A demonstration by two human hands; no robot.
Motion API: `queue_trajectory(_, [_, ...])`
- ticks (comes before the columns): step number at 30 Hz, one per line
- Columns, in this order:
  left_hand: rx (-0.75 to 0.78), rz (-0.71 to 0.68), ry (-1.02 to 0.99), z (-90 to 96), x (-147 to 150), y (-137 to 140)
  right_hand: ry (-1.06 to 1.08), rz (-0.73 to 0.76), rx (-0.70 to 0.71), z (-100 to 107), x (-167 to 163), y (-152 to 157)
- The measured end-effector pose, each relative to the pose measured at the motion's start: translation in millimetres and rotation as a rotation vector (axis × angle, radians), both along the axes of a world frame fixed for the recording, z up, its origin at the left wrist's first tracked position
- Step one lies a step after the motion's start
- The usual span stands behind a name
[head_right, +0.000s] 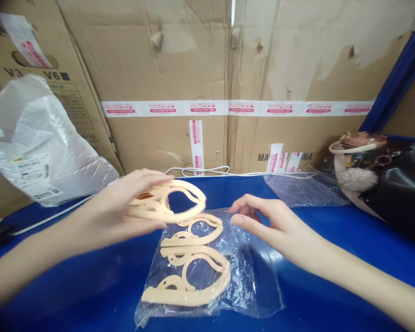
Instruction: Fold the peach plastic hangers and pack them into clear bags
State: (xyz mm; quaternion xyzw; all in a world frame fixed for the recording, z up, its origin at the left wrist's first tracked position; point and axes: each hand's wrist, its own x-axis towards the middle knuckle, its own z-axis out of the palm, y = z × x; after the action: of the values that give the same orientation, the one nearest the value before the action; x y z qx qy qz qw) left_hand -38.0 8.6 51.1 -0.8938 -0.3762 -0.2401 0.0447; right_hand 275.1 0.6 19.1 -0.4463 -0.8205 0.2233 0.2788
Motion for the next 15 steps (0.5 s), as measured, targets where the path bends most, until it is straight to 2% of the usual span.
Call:
queue_trajectory(4, [0.121,-0.134,0.063,-19.2,34.5,-27.7,0.150,0.168,-0.279,2.3,-26.7,-4.9])
queue_trajectory(7, [0.158,-0.132,0.065,-30.9,39.6,-32.1,0.297,0.288,-0.468,4.8,-37.0,-7.6])
queue_trajectory(11, [0.183,-0.132,0.112,-38.3,35.3,-25.2,0.475,0.264,-0.600,2.3,-37.1,-10.7])
queue_trajectory(15, [0.242,-0.137,0.156,-42.0,34.7,-21.3,0.543,0.187,-0.661,-4.5,-33.1,-13.1])
